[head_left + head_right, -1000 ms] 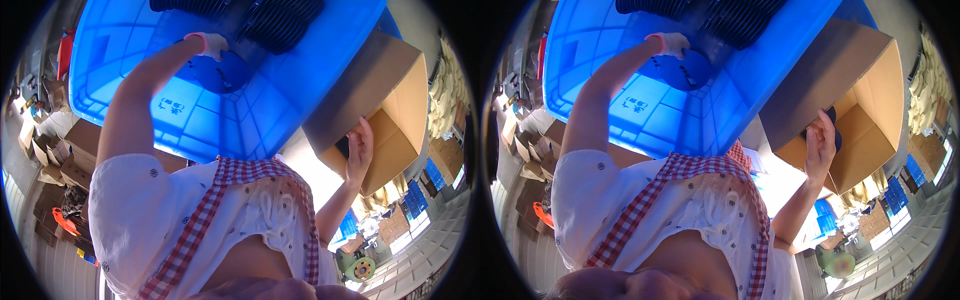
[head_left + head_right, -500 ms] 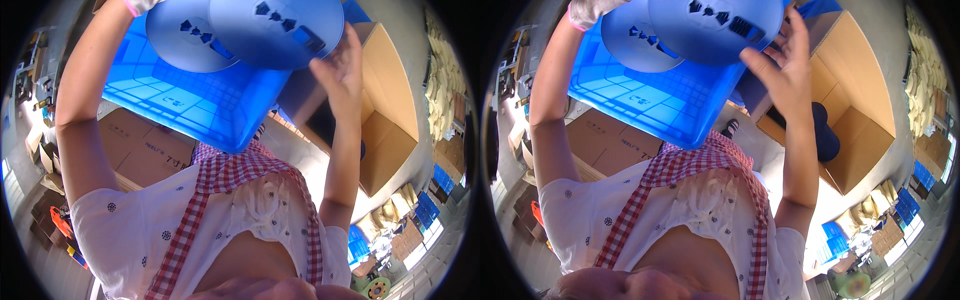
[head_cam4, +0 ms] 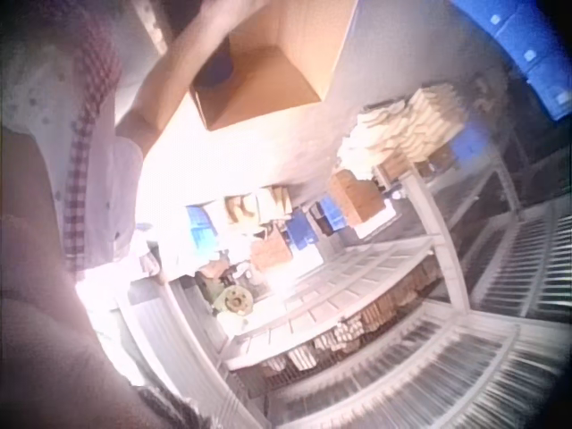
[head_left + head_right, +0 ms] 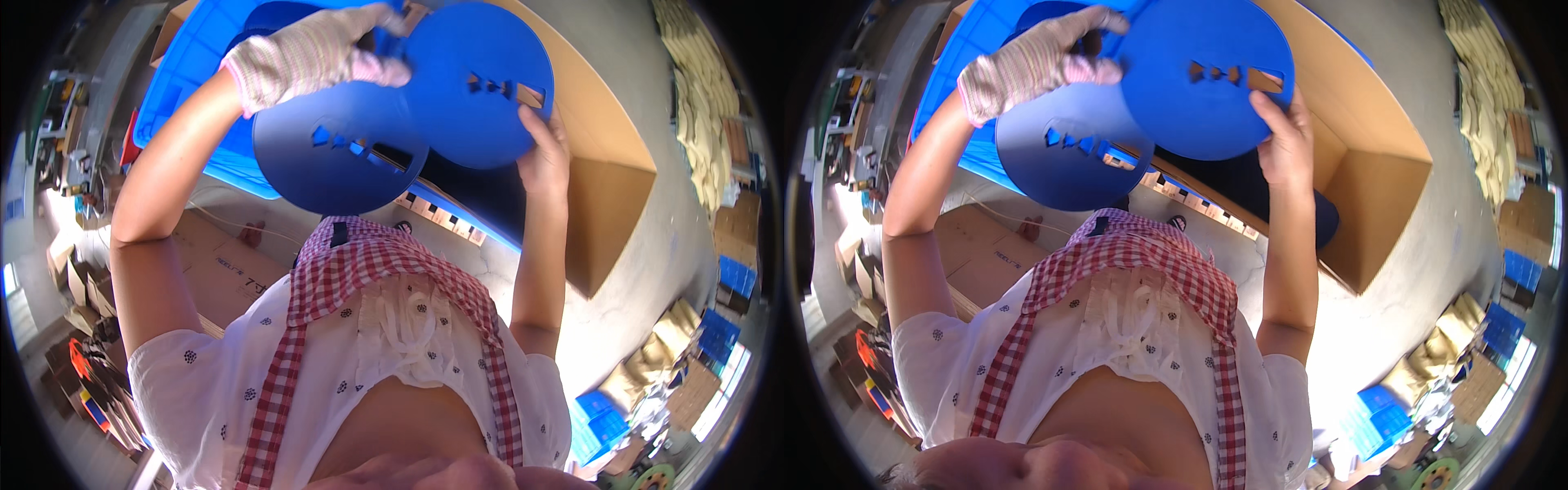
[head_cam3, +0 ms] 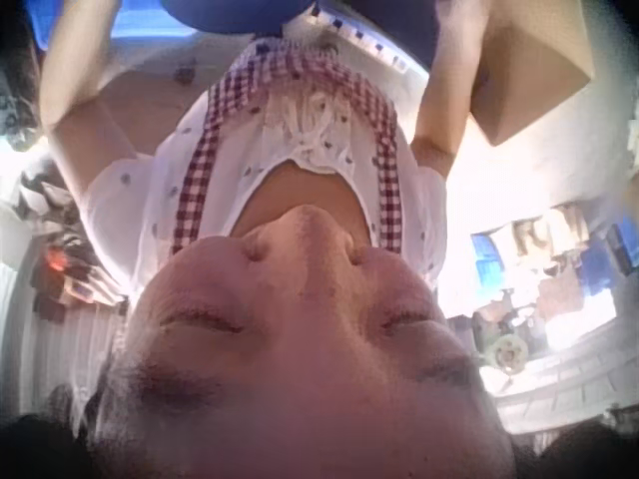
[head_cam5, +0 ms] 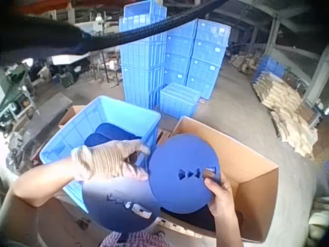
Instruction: The person transfers blue plastic lids and black corrugated tubes from a blue plastic crate into a cardboard box. They handle the items by hand, placing the lids and tubes into the box one by one or in small stacks.
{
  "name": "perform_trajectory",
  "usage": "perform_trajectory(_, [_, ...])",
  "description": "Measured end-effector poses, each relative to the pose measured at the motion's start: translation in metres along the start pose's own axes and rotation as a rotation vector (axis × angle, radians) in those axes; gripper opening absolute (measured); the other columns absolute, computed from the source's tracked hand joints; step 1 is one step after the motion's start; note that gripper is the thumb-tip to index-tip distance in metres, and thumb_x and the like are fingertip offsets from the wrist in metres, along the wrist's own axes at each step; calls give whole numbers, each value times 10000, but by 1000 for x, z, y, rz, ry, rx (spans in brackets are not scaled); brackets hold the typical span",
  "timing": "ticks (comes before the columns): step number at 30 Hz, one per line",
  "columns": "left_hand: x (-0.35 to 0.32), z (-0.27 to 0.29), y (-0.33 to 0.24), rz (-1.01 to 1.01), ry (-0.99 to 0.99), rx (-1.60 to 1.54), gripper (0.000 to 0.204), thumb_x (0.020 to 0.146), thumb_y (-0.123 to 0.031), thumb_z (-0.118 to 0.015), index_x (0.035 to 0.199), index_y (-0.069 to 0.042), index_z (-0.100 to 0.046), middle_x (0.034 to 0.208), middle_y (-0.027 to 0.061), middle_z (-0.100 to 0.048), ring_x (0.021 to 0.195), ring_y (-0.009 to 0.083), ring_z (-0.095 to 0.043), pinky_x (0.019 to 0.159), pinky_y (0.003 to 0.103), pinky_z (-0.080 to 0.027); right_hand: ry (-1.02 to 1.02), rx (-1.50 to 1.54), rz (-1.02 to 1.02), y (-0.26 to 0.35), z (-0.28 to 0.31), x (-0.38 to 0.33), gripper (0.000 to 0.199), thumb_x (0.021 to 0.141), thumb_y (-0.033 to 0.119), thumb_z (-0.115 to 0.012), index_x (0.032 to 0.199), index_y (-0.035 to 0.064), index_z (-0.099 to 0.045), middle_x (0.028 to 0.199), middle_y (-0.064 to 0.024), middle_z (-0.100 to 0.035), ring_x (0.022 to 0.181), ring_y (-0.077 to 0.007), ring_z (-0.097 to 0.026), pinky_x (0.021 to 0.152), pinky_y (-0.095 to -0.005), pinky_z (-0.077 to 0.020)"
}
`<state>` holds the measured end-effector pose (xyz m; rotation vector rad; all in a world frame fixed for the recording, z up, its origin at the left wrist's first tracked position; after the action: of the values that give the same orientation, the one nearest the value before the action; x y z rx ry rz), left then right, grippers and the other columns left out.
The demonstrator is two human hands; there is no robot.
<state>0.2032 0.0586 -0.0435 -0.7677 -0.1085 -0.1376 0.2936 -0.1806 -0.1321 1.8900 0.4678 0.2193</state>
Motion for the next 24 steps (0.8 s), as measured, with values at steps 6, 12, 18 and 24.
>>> perform_trajectory(6, [7, -35, 51, 258, 306, -314, 324, 872, -285, -674, 1063, -26, -632, 853, 44, -653, 801, 124, -621, 777, 270, -517, -54, 269, 7, 12, 68, -54, 391, 859, 149, -627, 1232, 52, -557, 1210, -96, -585, 1115, -238, -567, 995, -397, -434])
perform_trajectory(12, [76, -93, 32, -335, 16, -114, 360, 934, -237, -498, 1227, -34, -548, 1195, 158, -592, 1056, 227, -608, 918, 310, -499, -302, -72, 162, 46, 51, -80, 317, 826, 117, -680, 1115, 46, -571, 1000, -56, -626, 935, -143, -569, 864, -283, -441])
perform_trajectory(18, [106, -166, -65, -115, 236, -483, 345, 959, -184, -424, 1264, -56, -522, 1285, 166, -532, 1187, 270, -510, 1025, 332, -386, -451, -283, 339, 92, 89, -109, 371, 836, 122, -709, 1135, 24, -513, 1030, -80, -600, 943, -163, -565, 858, -289, -456])
perform_trajectory(24, [50, -215, -66, 681, 409, -1021, 454, 950, -395, -514, 1175, -5, -578, 1061, 154, -660, 896, 177, -684, 672, 348, -599, -422, -544, 197, 87, 118, -123, 545, 857, 255, -702, 1276, 0, -462, 1124, -101, -575, 1038, -170, -535, 937, -302, -421])
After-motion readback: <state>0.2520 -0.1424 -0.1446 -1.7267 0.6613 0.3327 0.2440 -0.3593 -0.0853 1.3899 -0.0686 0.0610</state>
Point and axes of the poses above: each hand's wrist, its own x-axis towards the middle knuckle, its own z-axis out of the back of the hand, y = z × x, the point moved 9 cm from there along x, towards the middle knuckle
